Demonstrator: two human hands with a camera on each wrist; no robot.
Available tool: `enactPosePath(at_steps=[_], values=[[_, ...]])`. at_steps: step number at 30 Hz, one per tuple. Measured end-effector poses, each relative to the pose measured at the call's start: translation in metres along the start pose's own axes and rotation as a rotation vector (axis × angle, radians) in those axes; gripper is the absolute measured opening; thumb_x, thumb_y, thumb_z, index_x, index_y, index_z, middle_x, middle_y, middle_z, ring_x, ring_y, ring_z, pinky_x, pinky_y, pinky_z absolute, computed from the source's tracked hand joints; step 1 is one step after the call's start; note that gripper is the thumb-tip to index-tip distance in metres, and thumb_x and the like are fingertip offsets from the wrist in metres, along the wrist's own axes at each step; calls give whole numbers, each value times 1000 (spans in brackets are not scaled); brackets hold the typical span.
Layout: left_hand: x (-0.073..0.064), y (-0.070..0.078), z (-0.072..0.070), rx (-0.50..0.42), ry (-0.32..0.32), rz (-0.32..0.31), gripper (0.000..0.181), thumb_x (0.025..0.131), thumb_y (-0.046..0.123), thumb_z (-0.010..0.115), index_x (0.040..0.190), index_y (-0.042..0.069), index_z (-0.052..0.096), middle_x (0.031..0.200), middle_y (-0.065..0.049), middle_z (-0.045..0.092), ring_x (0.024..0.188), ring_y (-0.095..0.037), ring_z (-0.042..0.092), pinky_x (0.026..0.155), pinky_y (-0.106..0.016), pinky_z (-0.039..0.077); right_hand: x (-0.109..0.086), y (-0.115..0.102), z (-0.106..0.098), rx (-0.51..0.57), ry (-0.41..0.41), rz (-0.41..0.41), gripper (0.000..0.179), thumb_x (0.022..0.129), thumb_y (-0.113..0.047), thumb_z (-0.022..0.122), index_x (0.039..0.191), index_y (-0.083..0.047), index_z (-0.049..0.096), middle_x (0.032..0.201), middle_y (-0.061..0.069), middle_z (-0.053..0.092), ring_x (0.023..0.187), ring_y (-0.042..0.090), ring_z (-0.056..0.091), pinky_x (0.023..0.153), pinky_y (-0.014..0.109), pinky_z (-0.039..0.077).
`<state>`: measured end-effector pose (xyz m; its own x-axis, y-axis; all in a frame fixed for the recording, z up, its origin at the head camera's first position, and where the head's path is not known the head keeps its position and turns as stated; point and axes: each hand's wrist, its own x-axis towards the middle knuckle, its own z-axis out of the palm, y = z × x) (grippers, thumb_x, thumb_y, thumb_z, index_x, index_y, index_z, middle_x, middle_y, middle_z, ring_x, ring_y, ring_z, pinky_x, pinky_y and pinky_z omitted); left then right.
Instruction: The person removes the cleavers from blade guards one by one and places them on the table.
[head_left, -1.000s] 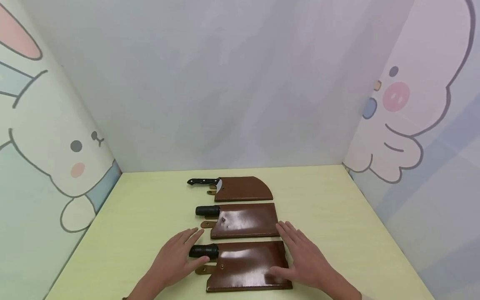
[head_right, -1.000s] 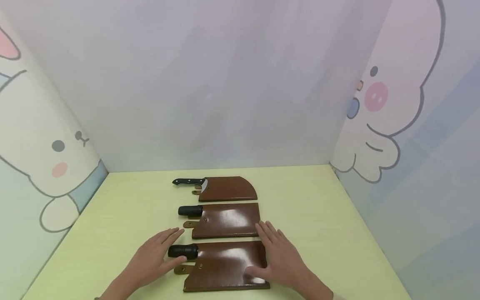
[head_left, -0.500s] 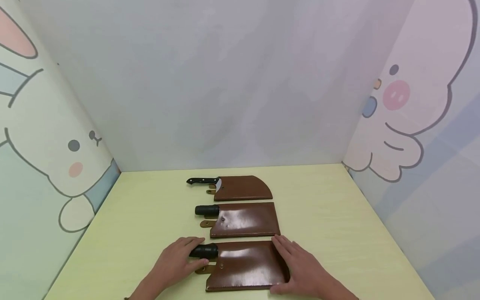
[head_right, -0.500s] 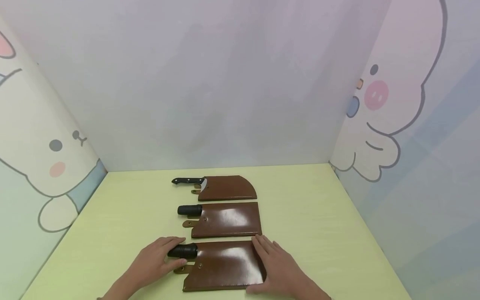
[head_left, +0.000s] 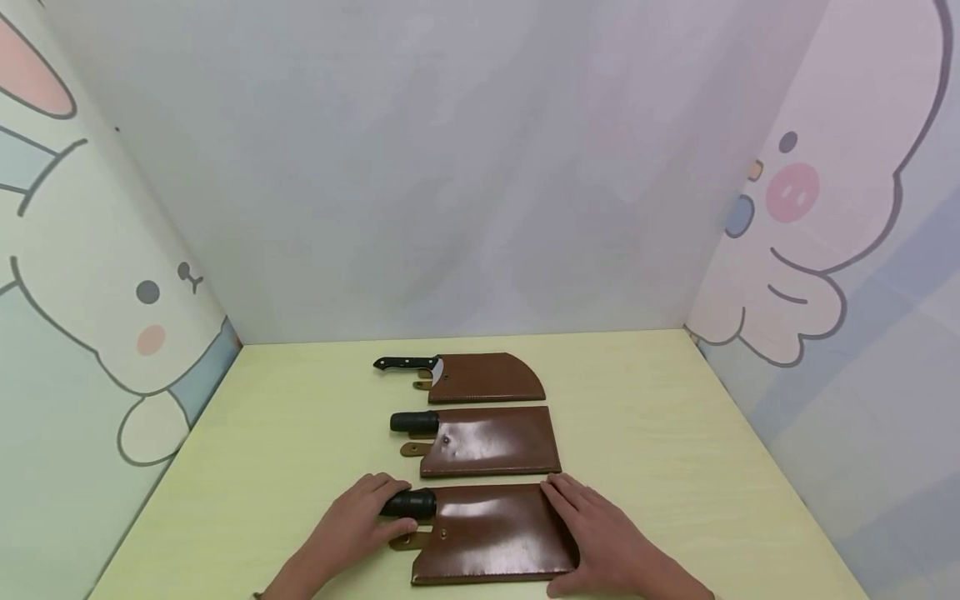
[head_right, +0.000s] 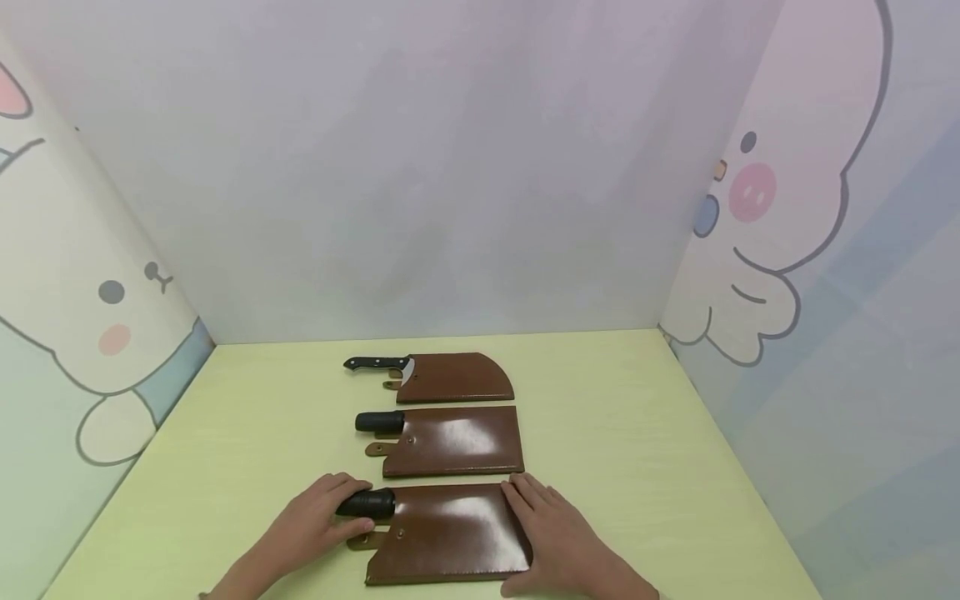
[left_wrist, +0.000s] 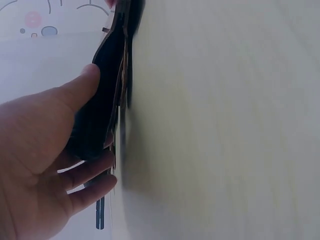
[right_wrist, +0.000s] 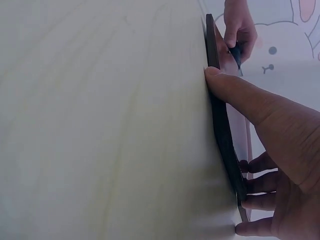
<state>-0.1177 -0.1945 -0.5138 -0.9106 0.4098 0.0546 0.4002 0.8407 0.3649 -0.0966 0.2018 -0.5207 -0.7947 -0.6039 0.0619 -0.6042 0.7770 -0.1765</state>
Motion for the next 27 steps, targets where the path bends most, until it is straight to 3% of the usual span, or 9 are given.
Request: enactPosePath(at_steps=[6,11,15,20,27], values=[[3,-2,2,-72,-34,14,53,88,61,69,118,17,70,105,11,59,93,-8,54,80,-35,51,3,3,0,33,-42,8,128,68,-95,55,158,-6,36,161,14,39,145,34,41,108,54,41],[5,-5,4,-69,-1,52,49,88,61,69,114,19,72,104,12,58,91,-7,52,77,-33,50,6,5,0,51,-86,19,130,66,-97,56,159,-8,34,161,14,39,144,35,42,109,58,39],[7,-6,5,-70,20,86,47,86,60,71,112,19,72,102,12,58,88,-5,49,75,-30,48,7,6,0,21,-70,-3,131,66,-98,54,158,-6,36,159,15,41,143,33,44,109,57,39],[10,-7,4,-127,-9,97,47,85,56,75,113,18,70,102,12,56,88,-5,49,76,-30,47,7,5,0,-7,-36,-36,130,67,-97,55,156,-3,39,157,16,44,142,32,45,109,52,41],[11,-7,6,-138,15,119,47,85,54,75,111,15,71,100,11,56,86,-6,50,73,-30,47,7,3,-4,-13,-58,-32,127,69,-95,55,155,-3,40,157,16,44,141,34,46,109,49,41]])
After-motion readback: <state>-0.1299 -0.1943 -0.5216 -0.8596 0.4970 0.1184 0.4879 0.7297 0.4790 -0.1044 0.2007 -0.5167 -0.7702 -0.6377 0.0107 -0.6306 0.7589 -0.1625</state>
